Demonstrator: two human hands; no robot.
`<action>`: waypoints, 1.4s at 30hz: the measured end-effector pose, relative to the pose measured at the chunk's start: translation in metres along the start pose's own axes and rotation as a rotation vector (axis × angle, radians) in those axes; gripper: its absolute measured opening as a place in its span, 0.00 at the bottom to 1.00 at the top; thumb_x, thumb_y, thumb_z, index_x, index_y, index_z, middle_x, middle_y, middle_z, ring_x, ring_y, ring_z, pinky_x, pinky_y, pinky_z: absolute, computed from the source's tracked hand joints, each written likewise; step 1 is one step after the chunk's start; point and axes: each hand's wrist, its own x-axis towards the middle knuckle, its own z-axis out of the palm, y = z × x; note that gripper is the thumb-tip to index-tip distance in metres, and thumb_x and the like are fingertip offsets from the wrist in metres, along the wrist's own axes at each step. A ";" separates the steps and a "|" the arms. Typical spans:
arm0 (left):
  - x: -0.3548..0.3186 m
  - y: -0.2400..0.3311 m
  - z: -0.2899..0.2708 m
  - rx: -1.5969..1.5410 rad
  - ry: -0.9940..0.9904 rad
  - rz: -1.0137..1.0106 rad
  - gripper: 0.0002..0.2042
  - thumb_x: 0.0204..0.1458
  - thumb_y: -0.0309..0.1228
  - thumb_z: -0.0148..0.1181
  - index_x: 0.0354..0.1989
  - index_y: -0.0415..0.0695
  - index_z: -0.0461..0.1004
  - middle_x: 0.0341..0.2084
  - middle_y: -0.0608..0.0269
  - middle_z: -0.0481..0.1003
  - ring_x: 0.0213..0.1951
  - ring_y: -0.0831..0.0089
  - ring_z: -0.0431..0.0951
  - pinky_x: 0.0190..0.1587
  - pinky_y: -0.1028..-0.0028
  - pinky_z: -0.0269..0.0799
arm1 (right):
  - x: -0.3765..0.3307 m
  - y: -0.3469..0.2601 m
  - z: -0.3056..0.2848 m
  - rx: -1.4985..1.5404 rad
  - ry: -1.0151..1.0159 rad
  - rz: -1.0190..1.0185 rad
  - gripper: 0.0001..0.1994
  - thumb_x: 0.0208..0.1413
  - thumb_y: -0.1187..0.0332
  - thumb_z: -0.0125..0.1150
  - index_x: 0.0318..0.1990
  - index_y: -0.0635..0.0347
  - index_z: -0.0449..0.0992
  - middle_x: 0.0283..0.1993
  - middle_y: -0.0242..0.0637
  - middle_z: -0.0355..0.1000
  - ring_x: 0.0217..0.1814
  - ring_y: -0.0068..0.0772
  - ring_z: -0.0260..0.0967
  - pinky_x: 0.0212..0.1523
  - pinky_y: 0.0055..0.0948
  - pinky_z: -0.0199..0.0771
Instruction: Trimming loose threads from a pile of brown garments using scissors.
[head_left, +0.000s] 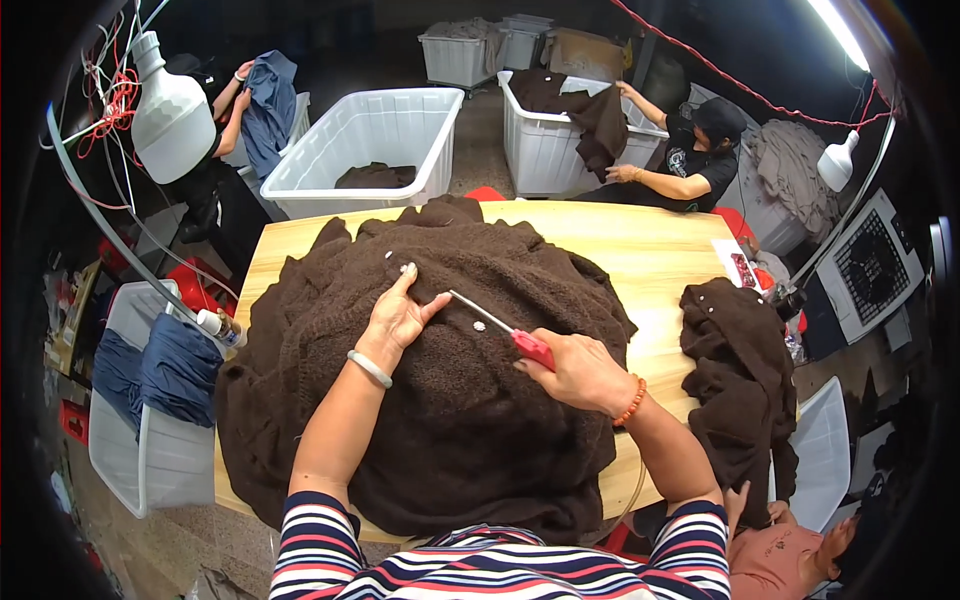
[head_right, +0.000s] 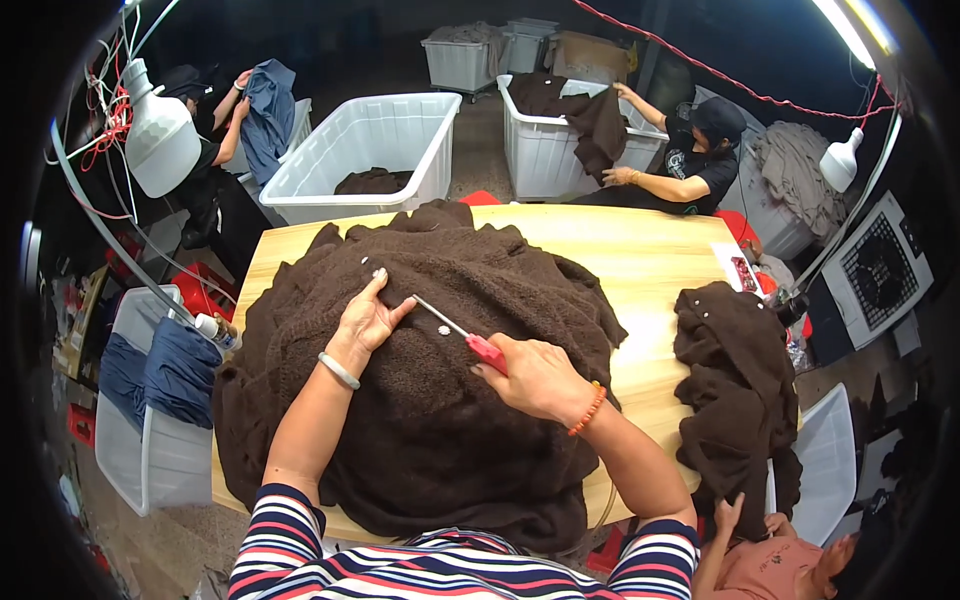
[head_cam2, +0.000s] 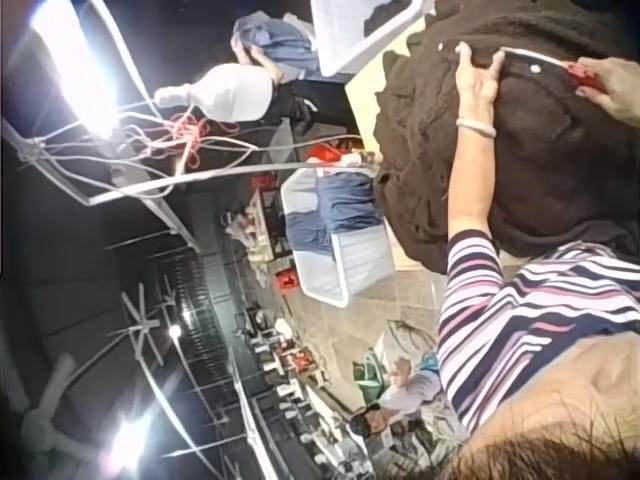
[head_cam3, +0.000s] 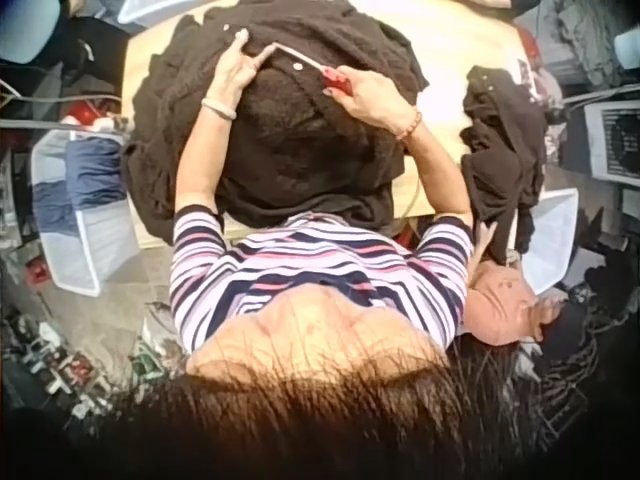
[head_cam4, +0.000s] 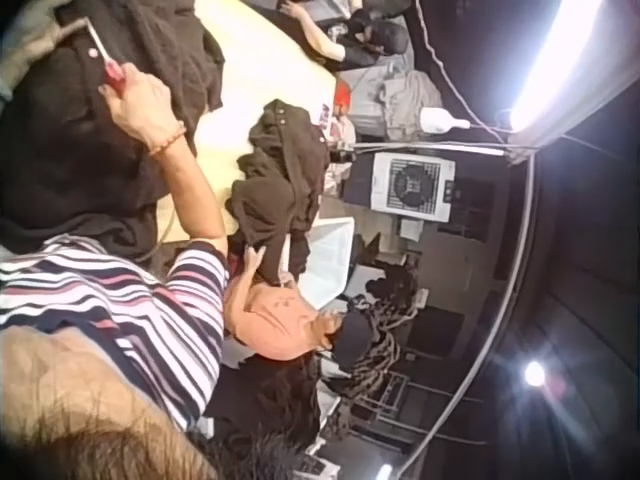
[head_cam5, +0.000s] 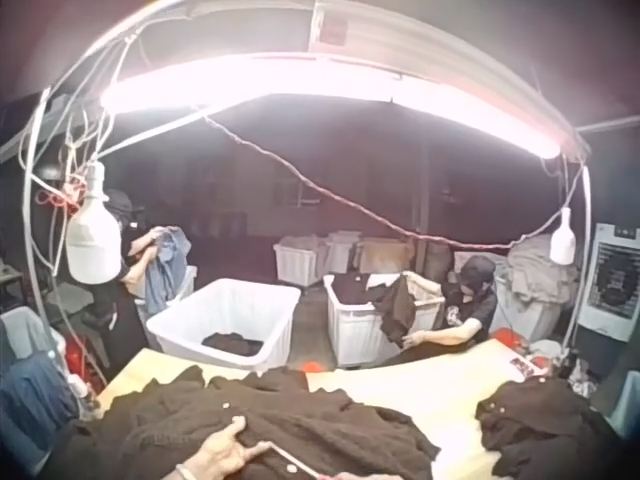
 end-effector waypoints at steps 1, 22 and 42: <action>-0.003 0.000 0.000 -0.002 0.004 -0.003 0.11 0.65 0.28 0.50 0.53 0.38 0.68 0.48 0.54 0.75 0.48 0.56 0.79 0.48 0.50 0.82 | -0.009 0.003 -0.002 0.047 -0.011 0.014 0.17 0.59 0.55 0.59 0.48 0.57 0.72 0.31 0.51 0.75 0.38 0.58 0.74 0.40 0.50 0.72; -0.026 -0.042 -0.013 0.045 -0.164 -0.238 0.11 0.67 0.31 0.45 0.51 0.40 0.71 0.48 0.55 0.76 0.54 0.55 0.76 0.56 0.38 0.70 | -0.075 0.004 0.000 -0.119 -0.128 0.106 0.16 0.60 0.53 0.57 0.45 0.55 0.73 0.27 0.49 0.76 0.33 0.55 0.76 0.37 0.49 0.74; -0.257 0.063 -0.147 2.700 -0.029 0.542 0.29 0.45 0.20 0.59 0.60 0.48 0.69 0.65 0.44 0.58 0.69 0.48 0.54 0.68 0.50 0.51 | -0.120 -0.018 0.182 0.387 -0.451 -0.142 0.17 0.47 0.67 0.66 0.46 0.57 0.76 0.43 0.46 0.76 0.46 0.51 0.75 0.47 0.42 0.75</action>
